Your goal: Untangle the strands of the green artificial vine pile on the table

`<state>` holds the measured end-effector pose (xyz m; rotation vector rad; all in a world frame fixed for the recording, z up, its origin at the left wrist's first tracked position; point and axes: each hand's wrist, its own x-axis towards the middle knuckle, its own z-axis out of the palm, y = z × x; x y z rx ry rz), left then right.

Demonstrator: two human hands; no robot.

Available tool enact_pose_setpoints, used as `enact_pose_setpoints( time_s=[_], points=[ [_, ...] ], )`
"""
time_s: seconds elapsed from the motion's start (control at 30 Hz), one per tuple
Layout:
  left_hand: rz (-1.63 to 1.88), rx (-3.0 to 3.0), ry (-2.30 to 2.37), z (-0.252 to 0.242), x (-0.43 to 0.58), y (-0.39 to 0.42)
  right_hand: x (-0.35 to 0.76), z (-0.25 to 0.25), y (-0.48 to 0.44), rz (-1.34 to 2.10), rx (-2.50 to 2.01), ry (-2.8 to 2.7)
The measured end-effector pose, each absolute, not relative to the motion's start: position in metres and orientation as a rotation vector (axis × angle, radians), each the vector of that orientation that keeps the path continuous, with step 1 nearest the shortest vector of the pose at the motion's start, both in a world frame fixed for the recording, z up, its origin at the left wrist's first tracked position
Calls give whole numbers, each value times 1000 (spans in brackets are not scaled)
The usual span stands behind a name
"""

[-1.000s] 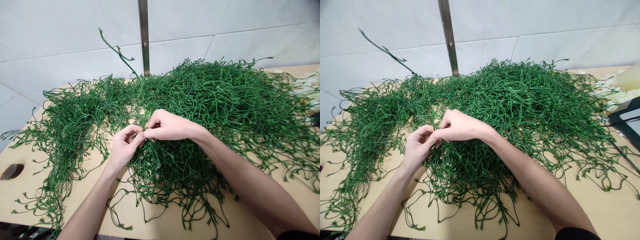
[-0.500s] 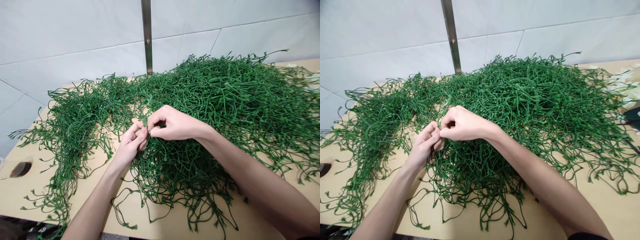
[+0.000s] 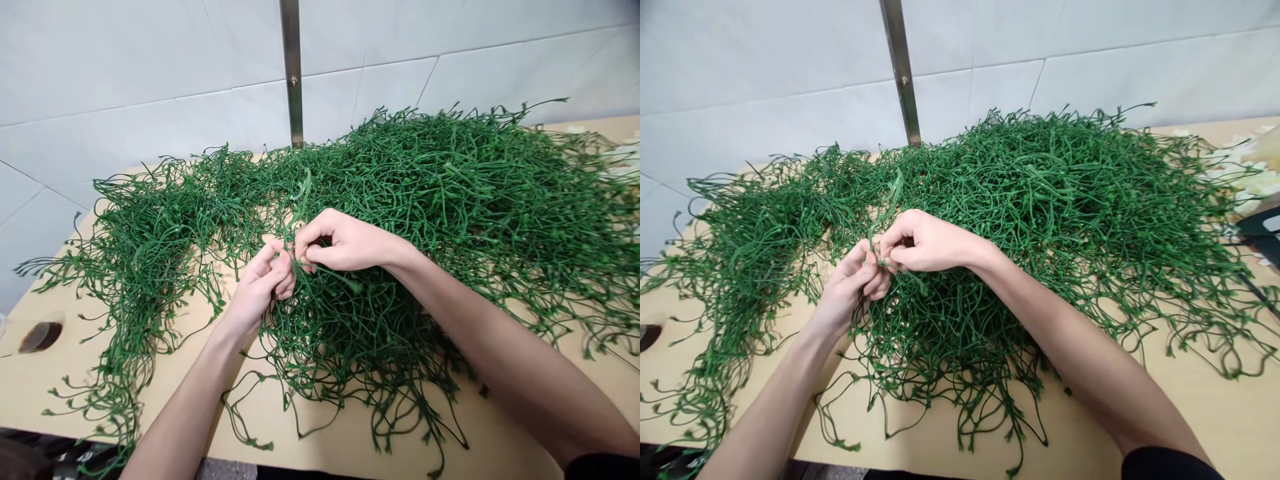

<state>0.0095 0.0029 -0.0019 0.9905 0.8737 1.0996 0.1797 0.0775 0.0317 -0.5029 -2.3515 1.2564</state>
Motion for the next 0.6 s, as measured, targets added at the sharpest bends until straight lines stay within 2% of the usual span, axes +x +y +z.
enact_pose_setpoints(
  time_s=[0.13, 0.33, 0.6],
  points=[
    [1169, 1030, 962, -3, 8, 5, 183, 36, 79, 1033, -784, -2314],
    [1257, 1096, 995, -10, 9, 5, 183, 49, 66, 766, -955, -2344],
    [1261, 1096, 1055, -9, 9, 6, 179, 49, 59, 702, -819, -2616]
  ],
)
